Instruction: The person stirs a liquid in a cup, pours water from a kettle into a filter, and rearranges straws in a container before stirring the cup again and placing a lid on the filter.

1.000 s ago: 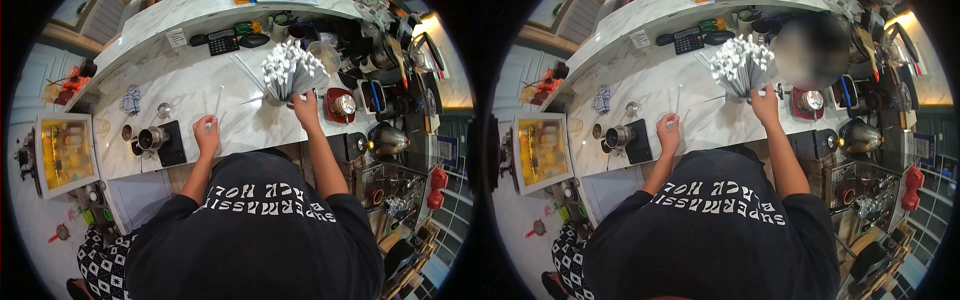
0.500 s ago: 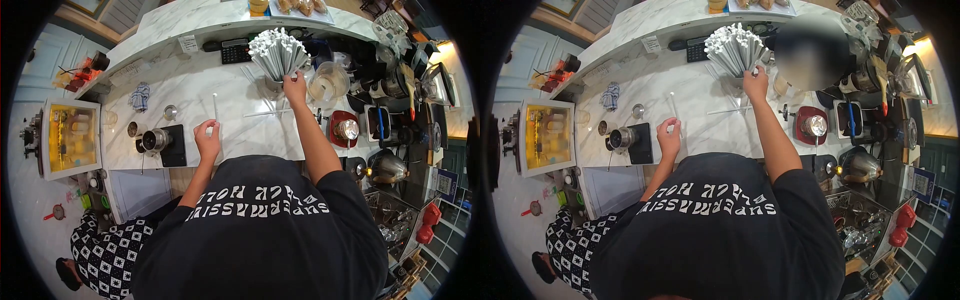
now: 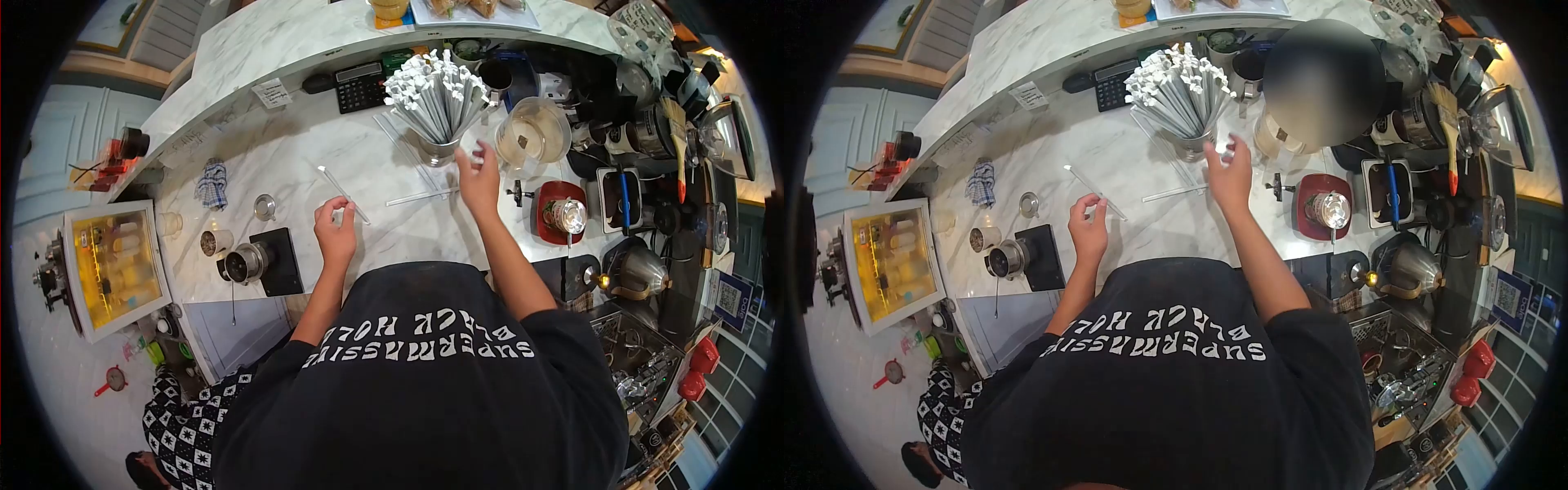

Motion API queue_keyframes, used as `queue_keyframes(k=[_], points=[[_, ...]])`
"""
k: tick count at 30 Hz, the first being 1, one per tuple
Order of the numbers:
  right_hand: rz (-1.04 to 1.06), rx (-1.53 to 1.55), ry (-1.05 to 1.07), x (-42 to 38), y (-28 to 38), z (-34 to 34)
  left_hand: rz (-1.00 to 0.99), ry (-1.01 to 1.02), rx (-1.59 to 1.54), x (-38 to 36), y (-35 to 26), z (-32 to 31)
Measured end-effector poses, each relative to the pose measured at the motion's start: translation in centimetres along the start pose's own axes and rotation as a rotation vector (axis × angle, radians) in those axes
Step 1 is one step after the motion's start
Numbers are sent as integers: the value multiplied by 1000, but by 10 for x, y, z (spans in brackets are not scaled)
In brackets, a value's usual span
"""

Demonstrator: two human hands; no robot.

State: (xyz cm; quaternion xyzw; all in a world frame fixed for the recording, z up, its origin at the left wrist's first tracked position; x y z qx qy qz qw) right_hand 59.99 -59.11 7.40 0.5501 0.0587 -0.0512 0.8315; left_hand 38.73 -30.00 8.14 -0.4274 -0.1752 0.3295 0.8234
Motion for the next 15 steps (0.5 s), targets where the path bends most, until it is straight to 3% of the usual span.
queue_keyframes(k=[3, 6, 15], points=[[506, -457, 140, -35, -17, -10, -5, 4, -11, 11, 0, -5], [609, -561, 260, -52, -26, -25, -17, 23, -23, 20, -2, -12], [708, -717, 315, -53, -39, -29, -26, 26, -37, 22, -8, -11]])
Point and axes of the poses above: each hand's wrist, its own x-axis towards the middle knuckle, its own z-axis out of the back of the hand, y = z × x, the point moved 8 cm from there along x, towards the middle knuckle, and after that the axes turned 2 degrees about -x, right-handed, at the moved point
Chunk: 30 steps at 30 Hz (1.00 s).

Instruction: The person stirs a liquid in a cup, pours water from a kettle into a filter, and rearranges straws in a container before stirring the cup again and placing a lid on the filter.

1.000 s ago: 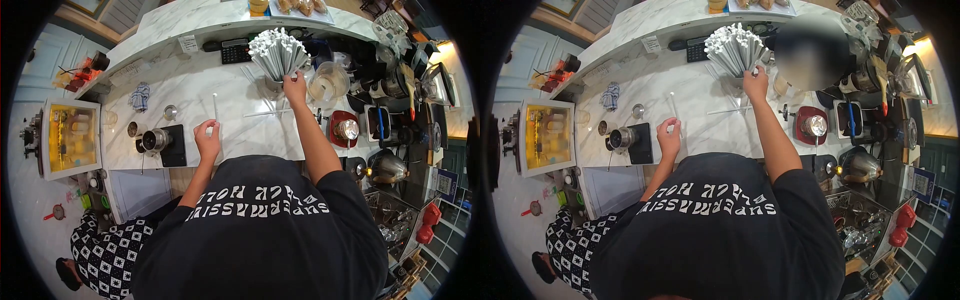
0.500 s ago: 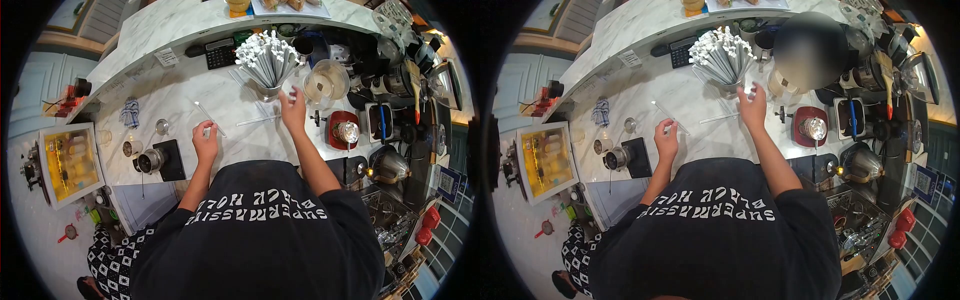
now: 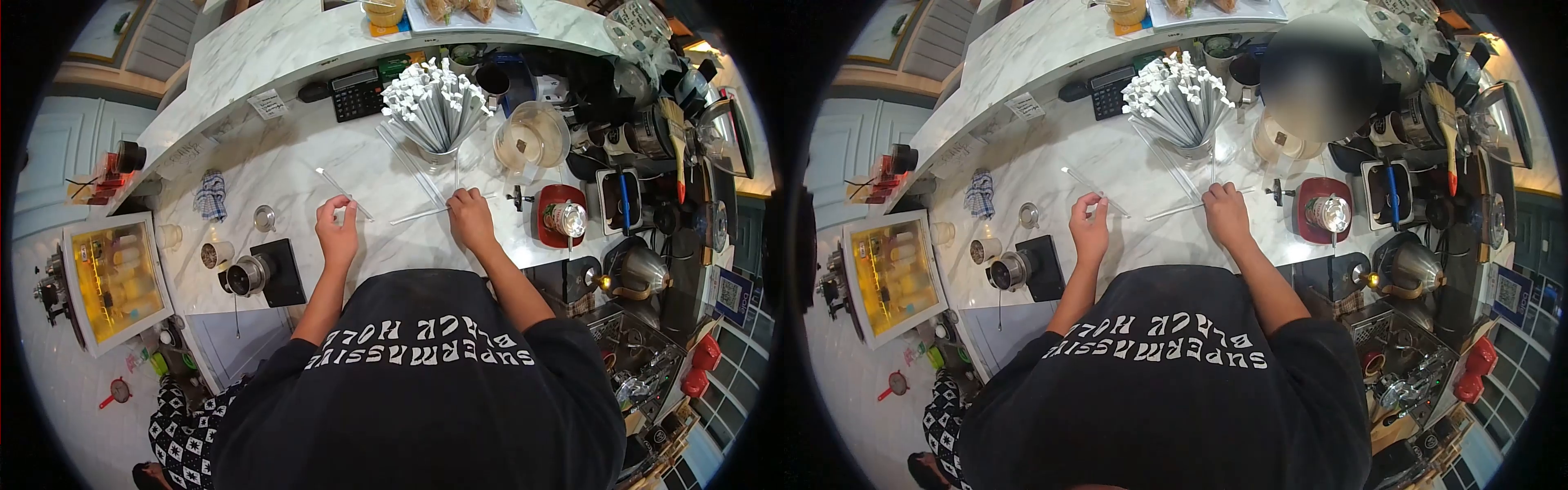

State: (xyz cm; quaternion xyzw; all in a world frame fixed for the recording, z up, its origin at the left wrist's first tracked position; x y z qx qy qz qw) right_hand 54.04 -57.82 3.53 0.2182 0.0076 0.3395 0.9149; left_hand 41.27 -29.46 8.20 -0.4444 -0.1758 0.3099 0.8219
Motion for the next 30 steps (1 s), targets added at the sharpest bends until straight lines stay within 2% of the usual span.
queue_keyframes(k=[6, 12, 16, 19, 23, 30], points=[[-96, 188, -56, -16, -8, 38, 21, -36, -43, -16, 3, 7], [-411, 547, -269, -19, -27, 101, -14, -87, -169, -19, -21, 11], [-346, 689, -501, 9, -28, 155, -126, -112, -276, 12, -82, 8], [-213, 895, -633, 46, -8, 192, -247, -119, -354, 32, -135, -3], [-176, 813, -611, 80, 9, 198, -362, -119, -327, 43, -175, -29], [-196, 566, -419, 88, 5, 144, -334, -65, -157, 52, -144, -75]])
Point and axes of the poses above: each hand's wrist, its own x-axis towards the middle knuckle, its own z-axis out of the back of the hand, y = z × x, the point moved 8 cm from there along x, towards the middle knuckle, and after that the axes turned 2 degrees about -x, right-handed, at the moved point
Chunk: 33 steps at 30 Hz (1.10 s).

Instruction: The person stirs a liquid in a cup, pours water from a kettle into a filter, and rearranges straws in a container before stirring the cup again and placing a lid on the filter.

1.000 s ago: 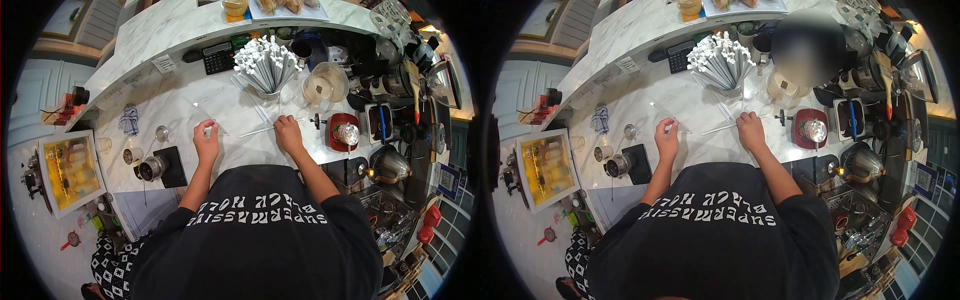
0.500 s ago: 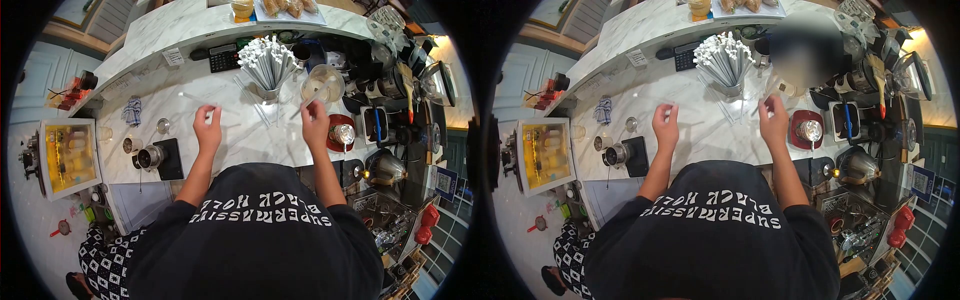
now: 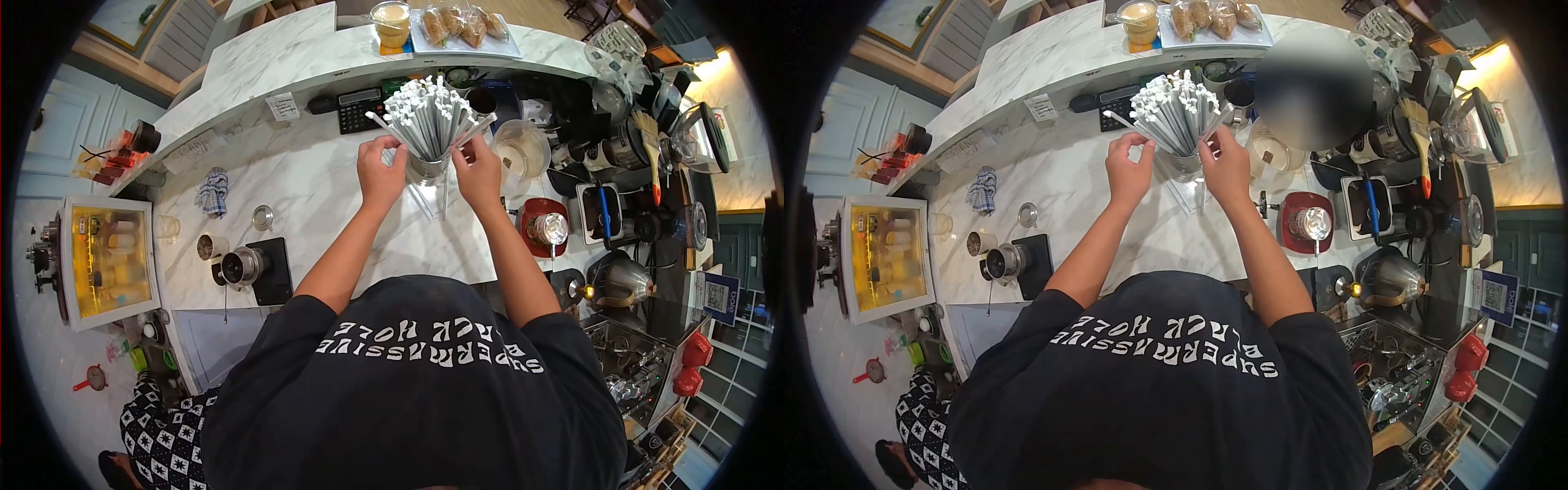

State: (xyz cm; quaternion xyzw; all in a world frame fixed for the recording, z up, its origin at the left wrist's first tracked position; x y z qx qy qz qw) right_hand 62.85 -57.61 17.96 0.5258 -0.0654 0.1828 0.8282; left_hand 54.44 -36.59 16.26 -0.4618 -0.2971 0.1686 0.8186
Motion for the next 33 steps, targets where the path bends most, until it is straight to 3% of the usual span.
queue_keyframes(k=[4, 14, 20, 23, 29, 33], points=[[-32, -111, 84, -6, -26, -23, -13, 72, 109, -2, 18, -15], [-95, -19, -125, 3, -1, -7, -70, -51, 56, 10, -10, 9], [9, -122, -175, 18, 9, -11, -105, -85, 87, 28, -9, 2], [151, -230, -152, 12, 5, -16, -104, -62, 105, 28, 0, -2], [-61, -187, -54, -11, -13, -17, -32, -56, 8, 13, 8, 8], [-90, -324, 143, -33, -35, -35, 135, -74, -13, -14, 46, 26]])
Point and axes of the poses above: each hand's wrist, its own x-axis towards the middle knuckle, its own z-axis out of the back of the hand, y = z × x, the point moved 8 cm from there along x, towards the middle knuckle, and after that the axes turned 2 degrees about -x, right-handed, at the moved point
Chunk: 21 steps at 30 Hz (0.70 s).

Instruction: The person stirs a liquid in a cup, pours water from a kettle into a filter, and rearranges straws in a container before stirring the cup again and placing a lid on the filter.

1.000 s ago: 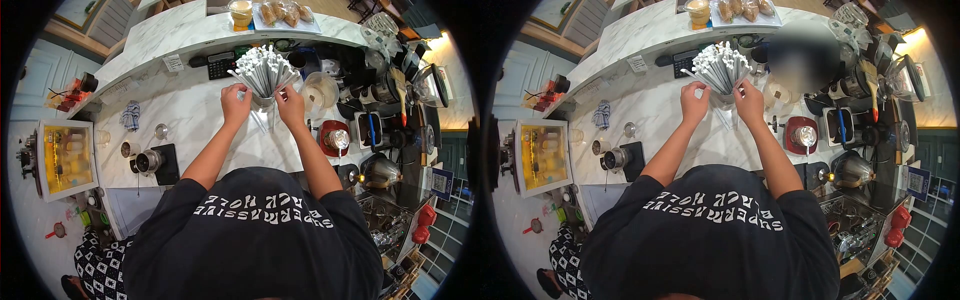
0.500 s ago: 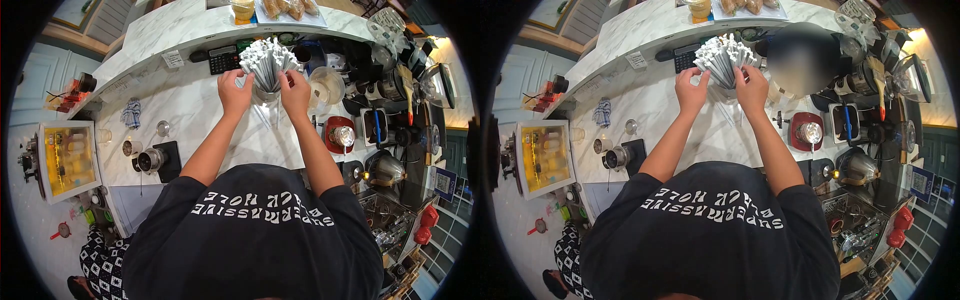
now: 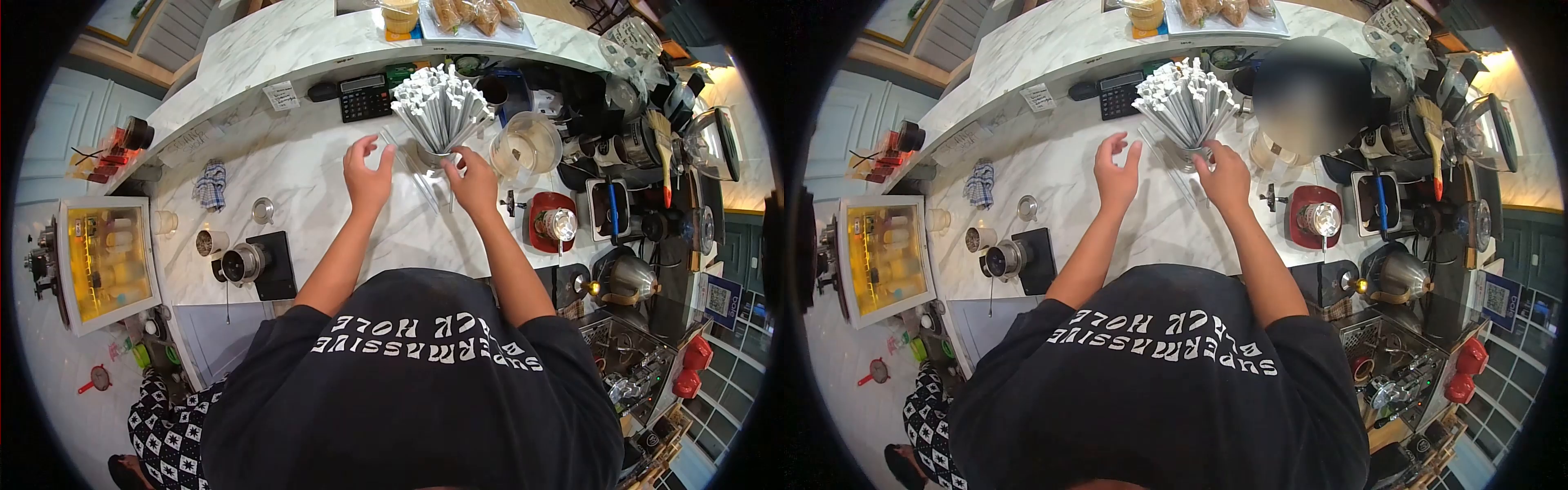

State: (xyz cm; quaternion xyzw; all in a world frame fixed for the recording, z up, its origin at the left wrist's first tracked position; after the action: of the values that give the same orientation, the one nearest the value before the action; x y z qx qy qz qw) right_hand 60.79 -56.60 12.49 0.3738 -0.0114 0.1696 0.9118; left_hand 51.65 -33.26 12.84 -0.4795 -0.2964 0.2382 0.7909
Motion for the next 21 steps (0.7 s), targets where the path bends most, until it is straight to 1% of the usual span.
queue_keyframes(k=[3, 6, 9, 12, 15, 16, 18, 19, 21], points=[[115, -55, 26, 2, -5, -18, 79, 15, 54, -24, 40, 13], [232, -124, 16, 9, 3, -23, 117, 19, 76, -45, 61, 26], [201, -22, 6, 11, 7, -28, 142, 23, 112, -62, 74, 39], [128, 21, 40, 13, 2, -40, 157, 39, 181, -72, 81, 48], [145, -7, 56, 12, 2, -44, 163, 69, 222, -74, 86, 48], [131, 38, 28, 12, 2, -41, 164, 83, 227, -74, 87, 47], [101, 124, -28, 7, 0, -32, 131, 124, 264, -74, 85, 39], [43, 123, -47, 4, -7, -29, 114, 143, 282, -73, 84, 33], [-74, 121, -82, -4, -31, -26, 13, 198, 333, -70, 77, 19]])
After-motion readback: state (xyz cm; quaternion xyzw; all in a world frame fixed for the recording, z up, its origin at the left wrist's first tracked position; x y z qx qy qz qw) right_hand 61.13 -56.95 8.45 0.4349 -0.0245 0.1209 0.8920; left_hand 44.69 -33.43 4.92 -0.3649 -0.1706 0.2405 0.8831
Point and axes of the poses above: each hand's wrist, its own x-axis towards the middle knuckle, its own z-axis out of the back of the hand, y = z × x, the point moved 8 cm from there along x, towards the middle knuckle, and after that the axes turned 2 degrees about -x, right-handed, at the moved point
